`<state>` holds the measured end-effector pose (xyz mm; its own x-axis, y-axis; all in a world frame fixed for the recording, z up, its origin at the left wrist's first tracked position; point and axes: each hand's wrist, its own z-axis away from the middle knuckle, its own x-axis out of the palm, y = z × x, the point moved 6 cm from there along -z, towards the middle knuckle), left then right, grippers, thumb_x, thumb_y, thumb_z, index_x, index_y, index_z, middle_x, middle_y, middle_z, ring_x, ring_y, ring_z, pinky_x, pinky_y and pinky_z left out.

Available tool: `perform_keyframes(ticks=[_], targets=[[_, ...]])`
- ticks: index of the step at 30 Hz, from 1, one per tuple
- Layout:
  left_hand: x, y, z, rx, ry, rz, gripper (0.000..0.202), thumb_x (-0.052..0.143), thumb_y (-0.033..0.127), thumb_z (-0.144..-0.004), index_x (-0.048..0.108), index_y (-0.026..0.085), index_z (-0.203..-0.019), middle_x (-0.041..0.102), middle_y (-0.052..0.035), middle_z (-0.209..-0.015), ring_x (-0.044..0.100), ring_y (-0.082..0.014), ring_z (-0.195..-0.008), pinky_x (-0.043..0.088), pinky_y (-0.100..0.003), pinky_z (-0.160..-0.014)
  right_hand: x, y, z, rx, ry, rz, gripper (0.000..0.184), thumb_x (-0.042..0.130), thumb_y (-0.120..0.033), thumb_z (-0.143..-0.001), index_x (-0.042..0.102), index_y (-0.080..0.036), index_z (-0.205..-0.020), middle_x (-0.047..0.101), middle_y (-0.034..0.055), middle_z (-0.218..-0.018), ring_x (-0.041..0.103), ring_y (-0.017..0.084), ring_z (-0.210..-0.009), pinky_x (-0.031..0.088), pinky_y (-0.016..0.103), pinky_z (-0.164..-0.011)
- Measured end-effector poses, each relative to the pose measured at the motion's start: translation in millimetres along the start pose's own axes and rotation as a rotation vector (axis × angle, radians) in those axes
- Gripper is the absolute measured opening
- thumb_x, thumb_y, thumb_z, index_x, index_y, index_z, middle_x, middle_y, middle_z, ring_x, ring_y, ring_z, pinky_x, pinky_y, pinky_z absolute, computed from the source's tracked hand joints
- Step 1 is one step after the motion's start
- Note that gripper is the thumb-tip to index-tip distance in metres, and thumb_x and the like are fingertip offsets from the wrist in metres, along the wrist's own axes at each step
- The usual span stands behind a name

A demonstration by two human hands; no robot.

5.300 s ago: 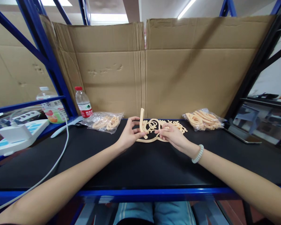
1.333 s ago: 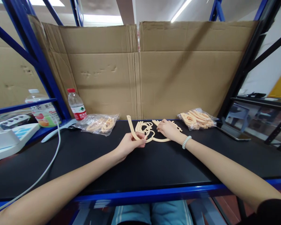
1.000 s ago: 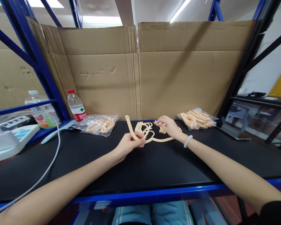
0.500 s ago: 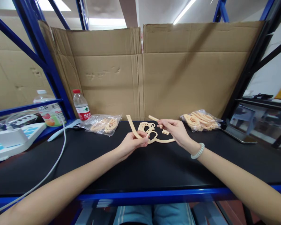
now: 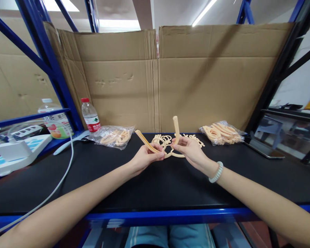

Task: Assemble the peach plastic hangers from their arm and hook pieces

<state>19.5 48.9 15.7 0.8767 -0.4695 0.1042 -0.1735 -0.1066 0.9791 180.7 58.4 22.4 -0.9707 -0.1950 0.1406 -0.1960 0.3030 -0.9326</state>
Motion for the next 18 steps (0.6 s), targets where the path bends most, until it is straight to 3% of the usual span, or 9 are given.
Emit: perform_keyframes(ticks=[8,18], targets=[[-3.3,-0.1,-3.9,0.101,-0.032,-0.076,0.026,0.081,0.026,-0.063,0.063,0.012,-0.074,0.063,-0.0017,-0.078,0.059,-0.012,-0.07,0.049,-0.027,-0.069,12.9,-6.8,2.3,-0.036,-0.187,0.138,0.026,0.077,-0.032,-0.067,0.071,-0.016,-0.086,0.071,0.0043,-0.083,0.065,0.019,-0.081,0.051,0.035,-0.081],[-1.4,0.2,-3.4,0.063,-0.063,-0.105,0.023,0.082,0.021,-0.059,0.065,0.012,-0.072,0.064,-0.0015,-0.073,0.06,-0.0136,-0.069,0.05,-0.028,-0.069,20.8,-9.4,2.2,-0.033,-0.395,0.217,0.018,0.073,-0.031,-0.071,0.071,-0.017,-0.083,0.068,0.0021,-0.08,0.064,0.016,-0.077,0.052,0.031,-0.077]])
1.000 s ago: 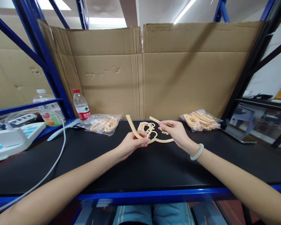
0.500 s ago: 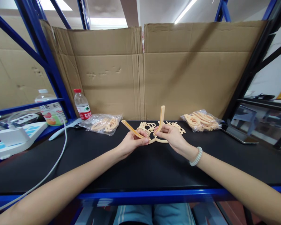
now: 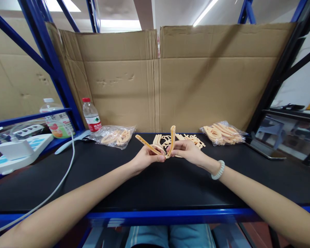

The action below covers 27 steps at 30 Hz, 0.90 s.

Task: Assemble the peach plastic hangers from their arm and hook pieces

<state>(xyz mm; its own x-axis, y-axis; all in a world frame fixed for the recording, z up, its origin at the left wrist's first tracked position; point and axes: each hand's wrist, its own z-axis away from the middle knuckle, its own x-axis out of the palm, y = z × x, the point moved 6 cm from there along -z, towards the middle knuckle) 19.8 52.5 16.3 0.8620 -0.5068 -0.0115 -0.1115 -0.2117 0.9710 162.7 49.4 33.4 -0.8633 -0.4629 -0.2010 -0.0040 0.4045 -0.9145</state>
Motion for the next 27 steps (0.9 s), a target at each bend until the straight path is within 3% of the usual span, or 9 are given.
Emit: perform_keyframes(ticks=[7,11,21,27], targets=[[3.7,-0.2,1.0,-0.029,-0.028,0.0,0.02,0.081,0.018,-0.059,0.066,0.012,-0.071,0.067,-0.0023,-0.072,0.061,-0.0129,-0.067,0.05,-0.027,-0.067,2.8,-2.2,0.7,-0.02,-0.03,0.014,0.017,0.071,-0.031,-0.073,0.068,-0.016,-0.082,0.066,0.0017,-0.076,0.063,0.015,-0.07,0.051,0.028,-0.067],[2.6,-2.8,2.4,-0.038,0.027,0.014,0.021,0.081,0.018,-0.056,0.065,0.012,-0.069,0.066,-0.0009,-0.068,0.061,-0.0128,-0.064,0.05,-0.026,-0.064,7.2,-2.8,1.8,-0.017,-0.03,0.005,0.016,0.07,-0.031,-0.074,0.065,-0.016,-0.077,0.064,0.0008,-0.07,0.063,0.014,-0.064,0.052,0.028,-0.066],[6.2,2.8,12.0,0.073,0.18,0.072,0.02,0.08,0.017,-0.057,0.062,0.012,-0.067,0.062,0.0012,-0.069,0.061,-0.0118,-0.063,0.049,-0.024,-0.063,13.3,-5.4,7.4,-0.084,0.091,-0.015,0.019,0.071,-0.033,-0.073,0.065,-0.016,-0.08,0.066,0.0012,-0.071,0.065,0.014,-0.062,0.056,0.03,-0.064],[3.1,-4.3,12.8,-0.006,0.223,0.166,0.028,0.081,0.021,-0.058,0.058,0.013,-0.071,0.063,0.0003,-0.073,0.064,-0.0137,-0.066,0.052,-0.028,-0.07,18.7,-3.3,11.3,-0.043,0.188,-0.058,0.026,0.078,-0.035,-0.067,0.064,-0.016,-0.077,0.068,0.0016,-0.071,0.067,0.016,-0.066,0.058,0.032,-0.069]])
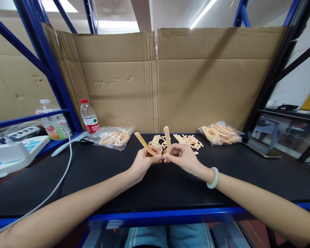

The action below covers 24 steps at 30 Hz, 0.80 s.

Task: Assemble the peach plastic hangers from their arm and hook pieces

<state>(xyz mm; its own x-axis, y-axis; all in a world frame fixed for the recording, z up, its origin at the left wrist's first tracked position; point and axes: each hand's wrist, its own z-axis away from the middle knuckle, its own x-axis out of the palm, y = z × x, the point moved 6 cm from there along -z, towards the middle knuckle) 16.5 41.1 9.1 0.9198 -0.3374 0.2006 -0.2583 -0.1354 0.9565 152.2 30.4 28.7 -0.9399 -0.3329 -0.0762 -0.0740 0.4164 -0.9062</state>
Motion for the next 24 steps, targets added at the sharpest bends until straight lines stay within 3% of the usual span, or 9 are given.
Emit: perform_keyframes(ticks=[5,9,14,17,20,24], targets=[[3.0,2.7,-0.2,-0.015,0.022,0.035,0.035,0.084,0.025,-0.057,0.057,0.013,-0.076,0.064,-0.0001,-0.071,0.065,-0.0144,-0.069,0.052,-0.028,-0.072,-1.7,1.3,-0.1,0.013,0.07,-0.059,0.029,0.078,-0.038,-0.066,0.062,-0.016,-0.078,0.068,0.0018,-0.07,0.067,0.017,-0.066,0.058,0.032,-0.07],[3.4,4.0,-1.3,-0.042,0.038,0.038,0.037,0.085,0.027,-0.057,0.057,0.012,-0.078,0.064,-0.0002,-0.07,0.065,-0.0126,-0.068,0.053,-0.025,-0.069,-6.0,9.6,-4.3,0.112,0.085,-0.105,0.033,0.081,-0.035,-0.063,0.06,-0.017,-0.08,0.065,0.0004,-0.07,0.067,0.017,-0.065,0.058,0.032,-0.067],[-10.8,13.4,-11.6,-0.052,0.095,0.086,0.034,0.084,0.022,-0.061,0.054,0.013,-0.076,0.063,0.0018,-0.066,0.061,-0.0074,-0.056,0.054,-0.02,-0.061,-35.8,5.2,-14.7,0.16,0.097,-0.237,0.035,0.083,-0.027,-0.059,0.059,-0.017,-0.083,0.063,-0.0014,-0.075,0.065,0.012,-0.066,0.056,0.027,-0.069],[-24.2,20.2,-19.3,-0.109,0.117,0.092,0.03,0.081,0.016,-0.064,0.053,0.013,-0.075,0.066,0.0,-0.069,0.063,-0.0078,-0.057,0.055,-0.02,-0.062,-62.3,-3.6,-19.4,0.194,0.025,-0.109,0.037,0.085,-0.026,-0.057,0.06,-0.015,-0.081,0.066,0.0017,-0.07,0.066,0.015,-0.067,0.055,0.028,-0.066],[-33.9,23.9,-25.3,-0.219,0.041,0.025,0.027,0.081,0.01,-0.061,0.057,0.011,-0.075,0.069,-0.0049,-0.079,0.067,-0.0107,-0.064,0.056,-0.018,-0.063,-87.5,-14.5,-21.5,0.151,-0.035,0.116,0.035,0.084,-0.03,-0.059,0.062,-0.013,-0.081,0.068,0.0045,-0.068,0.067,0.017,-0.065,0.054,0.029,-0.062],[-47.0,32.0,-32.5,-0.224,-0.055,-0.097,0.024,0.08,0.012,-0.061,0.063,0.011,-0.076,0.07,-0.0048,-0.079,0.068,-0.0107,-0.071,0.055,-0.017,-0.069,-108.3,-20.1,-21.7,0.129,-0.071,0.338,0.033,0.083,-0.033,-0.059,0.064,-0.015,-0.079,0.069,0.0045,-0.068,0.066,0.017,-0.062,0.051,0.026,-0.055]])
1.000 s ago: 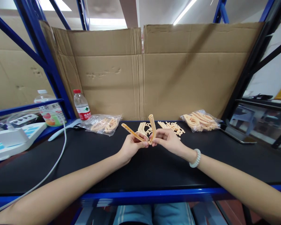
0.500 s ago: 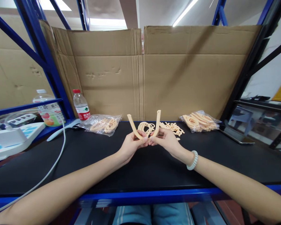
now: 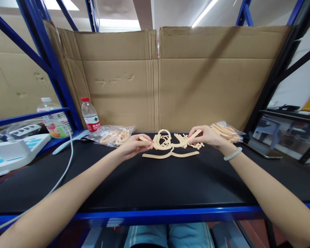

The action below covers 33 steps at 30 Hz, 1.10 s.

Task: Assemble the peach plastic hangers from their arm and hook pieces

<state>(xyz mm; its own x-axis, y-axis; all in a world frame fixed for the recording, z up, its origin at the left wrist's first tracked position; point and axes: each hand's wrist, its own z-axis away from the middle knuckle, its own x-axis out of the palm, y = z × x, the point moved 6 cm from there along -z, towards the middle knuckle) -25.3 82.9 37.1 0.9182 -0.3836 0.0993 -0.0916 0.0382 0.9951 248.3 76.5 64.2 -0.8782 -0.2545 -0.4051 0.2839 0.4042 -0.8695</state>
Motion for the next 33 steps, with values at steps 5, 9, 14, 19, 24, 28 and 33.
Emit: perform_keyframes(ticks=[5,9,14,19,24,28,33], targets=[[-3.3,10.5,-1.2,0.151,-0.084,-0.436,0.022,0.078,0.022,-0.064,0.062,0.012,-0.076,0.068,-0.0027,-0.07,0.065,-0.0116,-0.065,0.051,-0.02,-0.063,0.0,3.4,-0.4,0.034,-0.084,0.151,0.031,0.079,-0.04,-0.063,0.065,-0.015,-0.076,0.069,0.0052,-0.068,0.066,0.017,-0.062,0.048,0.024,-0.052],[13.2,11.8,5.0,0.33,-0.245,-0.806,0.019,0.073,0.028,-0.07,0.063,0.015,-0.078,0.066,-0.0016,-0.069,0.062,-0.0125,-0.061,0.046,-0.02,-0.057,12.1,7.8,-1.1,0.035,-0.211,0.24,0.03,0.08,-0.039,-0.061,0.065,-0.015,-0.071,0.069,0.0046,-0.07,0.065,0.017,-0.066,0.047,0.025,-0.055],[28.9,7.7,13.4,0.55,-0.341,-1.264,0.007,0.069,0.024,-0.074,0.066,0.018,-0.076,0.065,-0.0004,-0.073,0.058,-0.0129,-0.066,0.039,-0.021,-0.06,22.7,17.9,-0.8,0.042,-0.302,0.371,0.026,0.077,-0.036,-0.063,0.061,-0.016,-0.067,0.065,0.0012,-0.066,0.061,0.015,-0.063,0.044,0.024,-0.055],[30.4,5.2,14.9,0.63,-0.324,-1.427,0.008,0.065,0.028,-0.079,0.066,0.021,-0.079,0.064,-0.0011,-0.077,0.058,-0.0159,-0.072,0.037,-0.023,-0.065,27.6,15.2,-1.0,-0.079,-0.306,0.552,0.019,0.073,-0.029,-0.067,0.06,-0.017,-0.062,0.063,0.0002,-0.066,0.057,0.014,-0.062,0.04,0.025,-0.055],[31.5,1.8,15.0,0.647,-0.353,-1.476,0.009,0.062,0.028,-0.082,0.066,0.019,-0.08,0.064,-0.0028,-0.082,0.059,-0.0171,-0.076,0.038,-0.024,-0.068,33.4,15.6,-0.9,-0.13,-0.356,0.679,0.016,0.074,-0.026,-0.068,0.063,-0.016,-0.061,0.061,-0.0005,-0.064,0.053,0.014,-0.063,0.037,0.025,-0.057],[32.1,1.3,15.4,0.675,-0.367,-1.427,0.01,0.061,0.027,-0.083,0.067,0.019,-0.08,0.063,-0.0024,-0.083,0.059,-0.0168,-0.077,0.039,-0.025,-0.069,36.3,14.2,-0.5,-0.172,-0.379,0.722,0.015,0.076,-0.027,-0.067,0.066,-0.017,-0.061,0.061,0.0005,-0.067,0.054,0.016,-0.071,0.038,0.027,-0.066],[32.0,0.6,15.5,0.675,-0.36,-1.431,0.012,0.058,0.026,-0.085,0.067,0.019,-0.082,0.064,-0.0033,-0.087,0.06,-0.0168,-0.079,0.04,-0.024,-0.071,38.3,15.7,-0.1,-0.136,-0.405,0.779,0.013,0.076,-0.025,-0.066,0.068,-0.017,-0.06,0.061,0.0,-0.063,0.053,0.016,-0.069,0.038,0.028,-0.07]])
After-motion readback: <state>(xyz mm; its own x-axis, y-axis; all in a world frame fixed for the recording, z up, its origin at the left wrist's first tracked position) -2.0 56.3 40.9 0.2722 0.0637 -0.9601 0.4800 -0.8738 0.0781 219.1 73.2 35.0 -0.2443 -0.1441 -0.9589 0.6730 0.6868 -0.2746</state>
